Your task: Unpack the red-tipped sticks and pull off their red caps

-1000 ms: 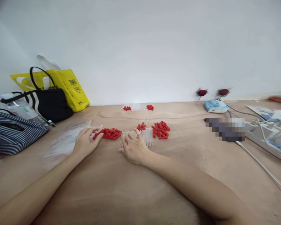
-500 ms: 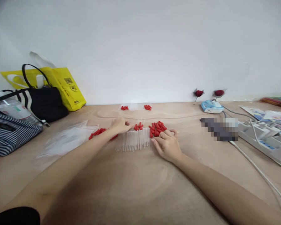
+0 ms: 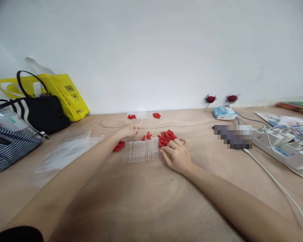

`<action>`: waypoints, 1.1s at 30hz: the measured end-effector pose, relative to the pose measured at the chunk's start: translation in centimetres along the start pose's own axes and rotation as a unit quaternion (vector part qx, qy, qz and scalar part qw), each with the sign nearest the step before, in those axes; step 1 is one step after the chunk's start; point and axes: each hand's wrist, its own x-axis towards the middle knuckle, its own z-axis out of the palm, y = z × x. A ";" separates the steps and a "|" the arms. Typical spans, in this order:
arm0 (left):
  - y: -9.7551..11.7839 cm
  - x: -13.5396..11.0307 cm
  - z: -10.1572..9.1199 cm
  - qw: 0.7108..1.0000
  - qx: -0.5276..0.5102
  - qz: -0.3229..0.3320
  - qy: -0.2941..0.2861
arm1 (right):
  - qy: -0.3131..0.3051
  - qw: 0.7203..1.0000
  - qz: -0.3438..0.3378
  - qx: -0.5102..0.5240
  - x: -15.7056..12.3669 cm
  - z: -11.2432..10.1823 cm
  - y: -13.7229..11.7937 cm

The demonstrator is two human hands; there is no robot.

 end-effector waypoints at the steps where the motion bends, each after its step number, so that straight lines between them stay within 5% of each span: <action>1: -0.5 -0.9 -0.6 1.000 0.014 0.009 0.013 | 0.006 1.000 -0.002 0.004 0.0 0.1 0.1; 8: -6.1 -9.3 -0.1 0.950 0.101 0.238 0.173 | 0.057 0.997 -0.047 0.030 0.9 0.6 -1.2; 13: -7.2 -11.6 1.8 0.895 0.090 0.366 0.240 | 0.026 0.993 -0.115 0.023 2.3 1.3 -3.6; 20: -6.1 -11.8 2.4 0.870 0.067 0.404 0.274 | 0.021 0.989 -0.121 0.079 1.9 2.9 -4.9; 26: -5.8 -11.7 2.4 0.865 0.081 0.426 0.252 | -0.018 0.991 -0.109 0.077 1.8 2.7 -5.3; 33: -6.0 -12.2 2.5 0.872 0.087 0.434 0.207 | -0.011 0.981 -0.174 0.078 1.2 2.8 -4.8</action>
